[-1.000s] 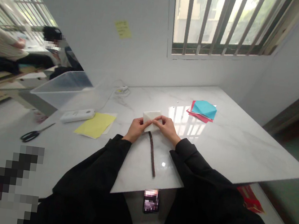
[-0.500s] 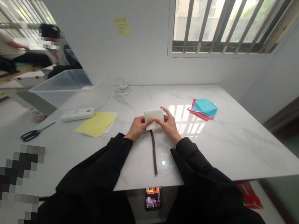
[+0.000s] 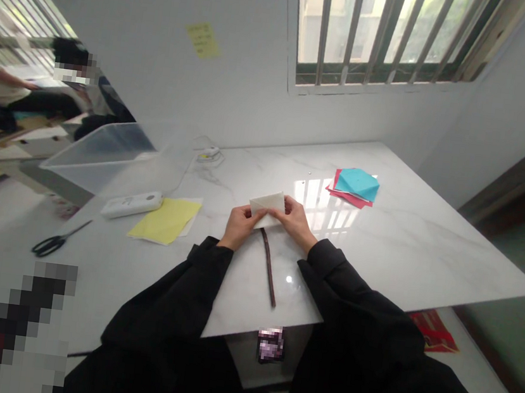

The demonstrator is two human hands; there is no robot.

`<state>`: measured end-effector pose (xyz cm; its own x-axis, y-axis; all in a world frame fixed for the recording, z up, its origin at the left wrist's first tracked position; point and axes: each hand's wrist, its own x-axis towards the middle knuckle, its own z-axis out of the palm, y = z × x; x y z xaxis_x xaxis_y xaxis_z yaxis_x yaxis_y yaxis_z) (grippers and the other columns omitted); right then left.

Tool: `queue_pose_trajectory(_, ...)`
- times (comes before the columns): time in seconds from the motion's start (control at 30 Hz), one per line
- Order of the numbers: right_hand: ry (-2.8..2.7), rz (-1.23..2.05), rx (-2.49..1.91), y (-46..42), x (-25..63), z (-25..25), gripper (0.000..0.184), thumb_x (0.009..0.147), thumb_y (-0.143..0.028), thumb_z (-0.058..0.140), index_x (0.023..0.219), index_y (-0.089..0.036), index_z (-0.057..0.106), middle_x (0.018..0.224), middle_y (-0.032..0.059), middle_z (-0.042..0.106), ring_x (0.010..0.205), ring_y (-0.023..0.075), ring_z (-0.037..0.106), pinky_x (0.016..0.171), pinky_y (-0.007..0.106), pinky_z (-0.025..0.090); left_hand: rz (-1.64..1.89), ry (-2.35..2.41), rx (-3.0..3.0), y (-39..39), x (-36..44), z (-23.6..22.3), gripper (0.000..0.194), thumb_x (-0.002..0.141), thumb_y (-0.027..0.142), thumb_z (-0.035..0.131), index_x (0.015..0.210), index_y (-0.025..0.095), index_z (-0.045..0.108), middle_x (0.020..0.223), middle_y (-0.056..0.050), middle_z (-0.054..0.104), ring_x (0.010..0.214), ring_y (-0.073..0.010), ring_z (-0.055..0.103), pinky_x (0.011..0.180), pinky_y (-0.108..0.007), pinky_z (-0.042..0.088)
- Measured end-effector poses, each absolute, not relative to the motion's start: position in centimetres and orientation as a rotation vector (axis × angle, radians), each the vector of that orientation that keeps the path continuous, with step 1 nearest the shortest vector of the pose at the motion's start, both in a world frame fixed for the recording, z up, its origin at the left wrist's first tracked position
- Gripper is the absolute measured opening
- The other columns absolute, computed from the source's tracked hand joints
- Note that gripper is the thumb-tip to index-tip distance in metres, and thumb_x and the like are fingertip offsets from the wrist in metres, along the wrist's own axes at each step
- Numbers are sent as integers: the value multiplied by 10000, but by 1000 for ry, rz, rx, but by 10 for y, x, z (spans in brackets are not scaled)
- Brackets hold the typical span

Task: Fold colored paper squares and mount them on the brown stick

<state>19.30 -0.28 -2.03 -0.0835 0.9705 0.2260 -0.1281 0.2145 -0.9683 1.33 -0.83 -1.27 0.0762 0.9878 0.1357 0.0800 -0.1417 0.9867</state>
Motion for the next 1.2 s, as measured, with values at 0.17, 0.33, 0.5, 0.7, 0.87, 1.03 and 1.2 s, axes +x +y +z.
queue_pose_trajectory(0.17, -1237, 1246, -877, -3, 191, -21, 512, 699, -497, 888, 1074, -201, 704, 1054, 80, 801, 1004, 281, 743, 913, 427, 600, 1213, 1204, 1413, -11, 12, -13, 564, 712, 604, 877, 977, 108, 833, 904, -113, 811, 806, -249, 738, 760, -339, 575)
queue_pose_trajectory(0.33, -1241, 1253, -886, -4, 189, -21, 477, 713, -478, 878, 1059, -191, 718, 1058, 89, 804, 984, 272, 743, 895, 418, 595, 1244, 1177, 1378, -15, 14, -10, 572, 727, 583, 876, 1046, 112, 820, 1007, -122, 818, 899, -266, 759, 865, -372, 592)
queue_pose_trajectory(0.5, -1274, 1224, -918, -6, 188, -19, 420, 745, -439, 848, 1054, -177, 735, 1036, 86, 804, 921, 250, 735, 847, 380, 581, 1276, 1170, 1352, -18, 15, -5, 571, 707, 558, 894, 1055, 116, 797, 1023, -122, 815, 906, -263, 760, 859, -363, 593)
queue_pose_trajectory(0.7, -1385, 1213, -972, -6, 188, -16, 363, 813, -456, 789, 1027, -163, 784, 976, 77, 812, 852, 249, 729, 799, 368, 561, 1251, 1226, 1361, -21, 13, 2, 521, 730, 555, 867, 1013, 124, 793, 969, -97, 806, 847, -237, 731, 790, -332, 576)
queue_pose_trajectory(0.87, -1229, 1426, -923, -9, 189, -11, 408, 779, -491, 849, 1024, -168, 801, 962, 70, 815, 849, 254, 739, 771, 359, 571, 1209, 1179, 1369, -24, 6, 12, 520, 889, 640, 682, 989, 139, 778, 939, -82, 783, 809, -212, 697, 738, -310, 552)
queue_pose_trajectory(1.03, -769, 1657, -803, -9, 193, -5, 459, 729, -504, 912, 1042, -197, 775, 998, 73, 817, 902, 263, 764, 841, 376, 595, 1294, 1498, 1518, -22, -9, 21, 442, 981, 572, 572, 978, 175, 766, 871, -53, 746, 743, -167, 641, 723, -278, 511)
queue_pose_trajectory(1.2, -615, 1773, -702, -4, 193, -2, 468, 718, -466, 942, 1056, -201, 757, 1056, 87, 816, 1020, 284, 767, 912, 395, 609, 1006, 1829, 1720, -21, -17, 20, 330, 926, 459, 660, 1151, 229, 736, 897, -10, 738, 649, -150, 601, 684, -287, 485)
